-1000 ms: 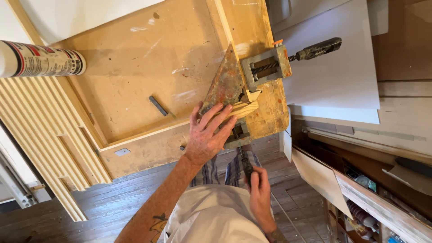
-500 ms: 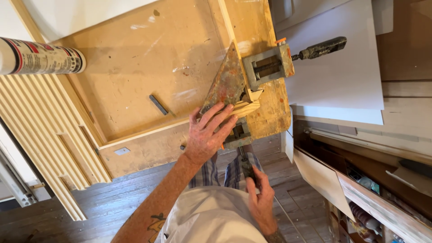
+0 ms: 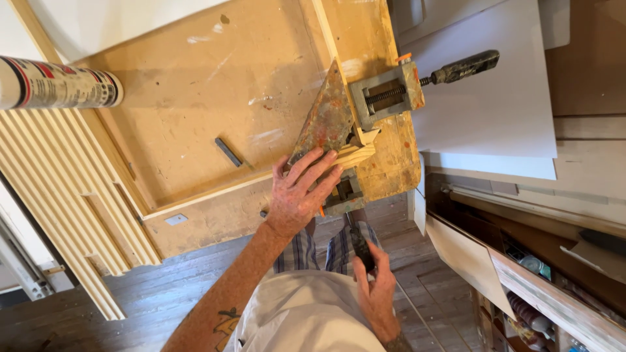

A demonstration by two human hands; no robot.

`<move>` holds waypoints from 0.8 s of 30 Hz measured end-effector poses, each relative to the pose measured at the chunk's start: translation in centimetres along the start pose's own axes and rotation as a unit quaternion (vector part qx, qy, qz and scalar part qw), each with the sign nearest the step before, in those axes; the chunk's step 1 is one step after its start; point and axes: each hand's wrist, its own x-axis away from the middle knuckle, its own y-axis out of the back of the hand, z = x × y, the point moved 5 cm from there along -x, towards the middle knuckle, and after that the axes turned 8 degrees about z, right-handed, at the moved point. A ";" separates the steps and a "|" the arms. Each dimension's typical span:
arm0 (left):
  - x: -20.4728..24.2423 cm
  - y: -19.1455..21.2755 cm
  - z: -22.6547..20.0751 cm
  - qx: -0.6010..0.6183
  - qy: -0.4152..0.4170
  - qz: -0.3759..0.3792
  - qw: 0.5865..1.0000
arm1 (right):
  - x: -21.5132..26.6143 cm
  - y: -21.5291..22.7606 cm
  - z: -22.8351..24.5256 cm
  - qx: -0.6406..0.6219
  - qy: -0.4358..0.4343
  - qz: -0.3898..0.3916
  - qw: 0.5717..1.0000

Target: Assemble a wooden frame using glue, clamps, and a hammer at a workbench

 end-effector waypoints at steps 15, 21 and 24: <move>-0.1 0.3 0.1 0.023 -0.001 -0.003 1.000 | -1.7 -1.5 0.7 -0.202 -0.053 0.118 0.971; -0.2 0.3 0.4 0.013 -0.011 0.007 1.000 | -3.7 -1.2 6.5 0.060 -0.100 0.110 0.987; -0.1 0.3 0.5 0.010 -0.012 0.005 1.000 | -5.2 -1.3 6.5 0.025 -0.184 0.129 0.974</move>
